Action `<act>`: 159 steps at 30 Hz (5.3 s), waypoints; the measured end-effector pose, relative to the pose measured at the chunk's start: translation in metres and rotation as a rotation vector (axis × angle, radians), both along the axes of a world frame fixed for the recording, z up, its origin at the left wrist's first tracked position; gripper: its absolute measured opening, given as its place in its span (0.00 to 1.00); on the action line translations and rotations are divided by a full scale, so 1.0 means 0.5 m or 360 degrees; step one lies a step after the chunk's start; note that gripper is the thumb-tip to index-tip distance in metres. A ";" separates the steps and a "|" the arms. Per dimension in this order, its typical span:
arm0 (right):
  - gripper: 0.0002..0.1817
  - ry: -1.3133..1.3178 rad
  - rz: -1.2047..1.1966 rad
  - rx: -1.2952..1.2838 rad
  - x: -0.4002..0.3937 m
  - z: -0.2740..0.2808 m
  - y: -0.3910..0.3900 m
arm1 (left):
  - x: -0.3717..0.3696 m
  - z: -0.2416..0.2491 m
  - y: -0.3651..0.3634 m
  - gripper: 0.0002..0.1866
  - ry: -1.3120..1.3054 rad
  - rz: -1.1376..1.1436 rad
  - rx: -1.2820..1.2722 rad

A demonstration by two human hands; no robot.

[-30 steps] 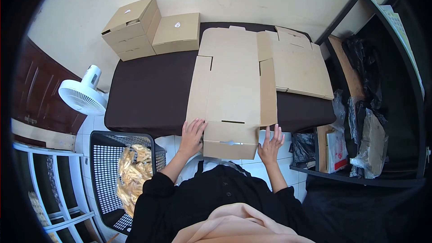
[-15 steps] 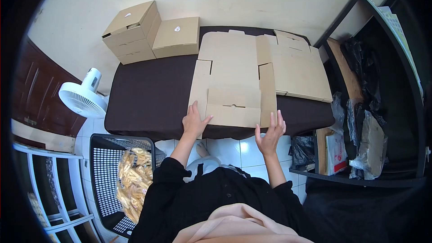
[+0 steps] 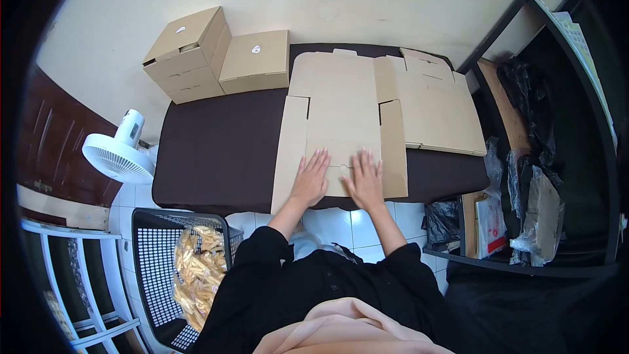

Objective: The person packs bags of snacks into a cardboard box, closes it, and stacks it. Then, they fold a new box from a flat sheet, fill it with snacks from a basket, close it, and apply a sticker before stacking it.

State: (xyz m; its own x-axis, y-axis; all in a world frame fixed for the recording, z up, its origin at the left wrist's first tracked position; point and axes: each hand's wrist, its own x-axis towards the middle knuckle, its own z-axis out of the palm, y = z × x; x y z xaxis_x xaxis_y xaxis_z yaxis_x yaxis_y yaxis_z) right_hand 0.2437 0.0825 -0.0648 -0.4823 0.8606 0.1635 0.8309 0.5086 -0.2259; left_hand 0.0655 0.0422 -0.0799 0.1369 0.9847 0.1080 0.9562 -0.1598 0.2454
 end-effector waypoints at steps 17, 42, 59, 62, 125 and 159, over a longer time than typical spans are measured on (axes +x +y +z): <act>0.35 0.0229 -0.0483 -0.0261 -0.081 0.007 -0.032 | -0.004 0.015 0.004 0.40 -0.0092 -0.0056 -0.0077; 0.10 -0.0068 0.0643 -0.0515 0.051 0.118 -0.016 | -0.035 0.129 -0.053 0.05 -0.0543 -0.0502 -0.0246; 0.28 0.0243 -0.0771 0.0086 0.057 0.067 0.471 | -0.191 0.003 0.375 0.47 -0.2037 0.1209 -0.0475; 0.27 0.0045 -0.0809 -0.0210 0.009 0.101 0.482 | -0.178 -0.009 0.439 0.56 -0.2078 0.1409 -0.0468; 0.17 0.1003 -0.0608 -0.0848 0.216 0.114 -0.063 | -0.056 0.143 -0.173 0.19 -0.1266 0.0282 -0.0559; 0.08 0.0877 -0.0033 -0.1098 0.268 0.118 0.039 | -0.146 0.081 -0.208 0.24 -0.0697 0.0251 -0.0038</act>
State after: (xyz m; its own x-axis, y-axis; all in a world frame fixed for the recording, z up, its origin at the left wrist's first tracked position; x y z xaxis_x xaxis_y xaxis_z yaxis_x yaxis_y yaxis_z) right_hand 0.3777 0.1020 -0.0055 -0.4714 0.8610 -0.1910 0.5208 0.0970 -0.8481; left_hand -0.0074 -0.0619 -0.0392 -0.0681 0.9927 0.0993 0.7740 -0.0102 0.6331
